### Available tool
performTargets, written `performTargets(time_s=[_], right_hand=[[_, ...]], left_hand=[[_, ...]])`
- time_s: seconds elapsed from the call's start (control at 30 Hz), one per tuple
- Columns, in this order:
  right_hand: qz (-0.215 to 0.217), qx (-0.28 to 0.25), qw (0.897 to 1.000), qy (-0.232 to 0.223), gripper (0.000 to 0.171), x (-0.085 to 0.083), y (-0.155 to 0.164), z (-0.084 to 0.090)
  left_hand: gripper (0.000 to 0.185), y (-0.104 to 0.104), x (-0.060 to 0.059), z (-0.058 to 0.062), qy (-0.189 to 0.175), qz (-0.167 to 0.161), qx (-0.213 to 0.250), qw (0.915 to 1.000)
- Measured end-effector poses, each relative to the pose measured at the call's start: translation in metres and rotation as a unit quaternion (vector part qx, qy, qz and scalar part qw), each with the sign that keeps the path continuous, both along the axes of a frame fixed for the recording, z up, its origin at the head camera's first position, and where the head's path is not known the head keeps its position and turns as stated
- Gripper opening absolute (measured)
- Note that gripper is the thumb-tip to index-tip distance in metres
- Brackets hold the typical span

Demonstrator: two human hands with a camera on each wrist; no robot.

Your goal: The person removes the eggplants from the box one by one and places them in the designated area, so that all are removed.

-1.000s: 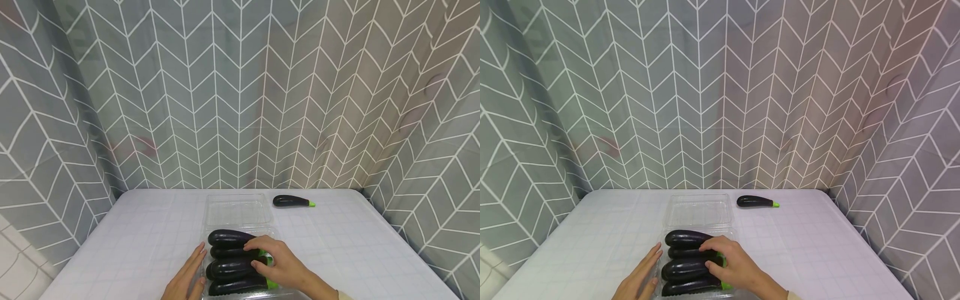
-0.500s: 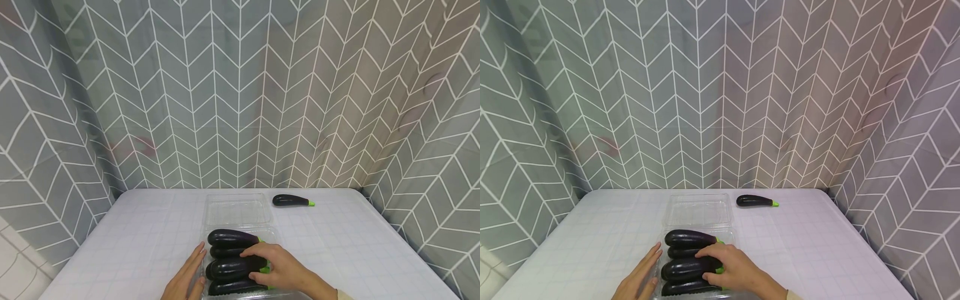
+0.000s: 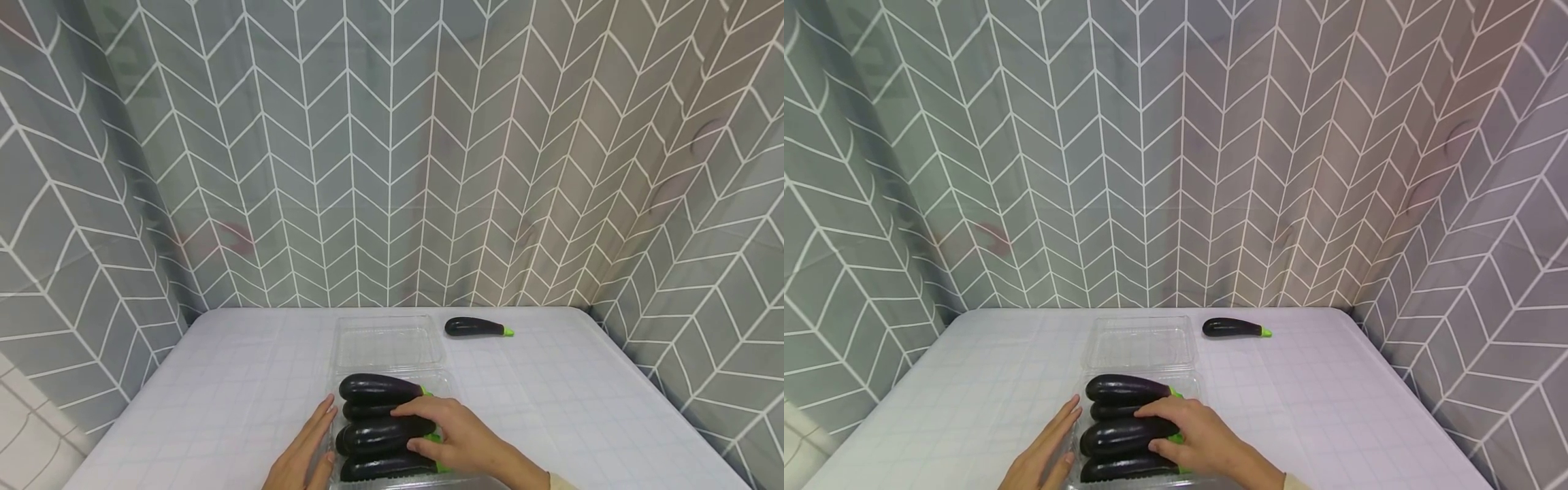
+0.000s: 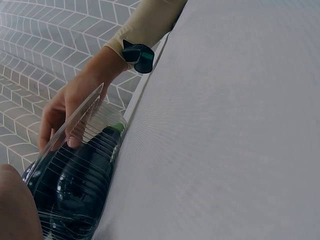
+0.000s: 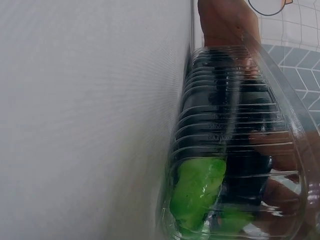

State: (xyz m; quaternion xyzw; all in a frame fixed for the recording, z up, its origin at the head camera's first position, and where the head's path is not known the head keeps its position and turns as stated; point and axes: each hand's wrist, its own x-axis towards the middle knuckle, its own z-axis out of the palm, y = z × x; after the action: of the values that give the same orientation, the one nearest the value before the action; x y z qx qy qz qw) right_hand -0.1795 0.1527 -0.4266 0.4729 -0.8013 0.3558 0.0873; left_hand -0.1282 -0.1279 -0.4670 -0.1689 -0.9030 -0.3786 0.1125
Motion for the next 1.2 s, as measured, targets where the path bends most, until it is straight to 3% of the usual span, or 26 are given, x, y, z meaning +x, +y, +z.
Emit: performTargets(time_s=[0.23,0.4,0.97,1.2], right_hand=[[0.001,-0.005,1.0,0.008,0.041,-0.0025,-0.0005,-0.0008],[0.007,-0.011,1.0,0.009,0.042,-0.0026,-0.0001,-0.0017],[0.001,-0.018,1.0,-0.017,0.043,-0.0014,0.0001,-0.0014],[0.008,-0.03,0.998,-0.048,0.044,-0.0026,0.0002,-0.0005]], left_hand=[[0.061,-0.002,-0.0007,0.0008,0.011,-0.016,-0.005,0.9998],[0.059,-0.0018,0.0004,0.0009,-0.001,-0.018,0.001,0.9998],[0.061,0.0006,0.0037,-0.0014,0.003,0.0,0.006,1.0],[0.058,0.0016,-0.0047,-0.0022,0.078,-0.002,0.001,0.997]])
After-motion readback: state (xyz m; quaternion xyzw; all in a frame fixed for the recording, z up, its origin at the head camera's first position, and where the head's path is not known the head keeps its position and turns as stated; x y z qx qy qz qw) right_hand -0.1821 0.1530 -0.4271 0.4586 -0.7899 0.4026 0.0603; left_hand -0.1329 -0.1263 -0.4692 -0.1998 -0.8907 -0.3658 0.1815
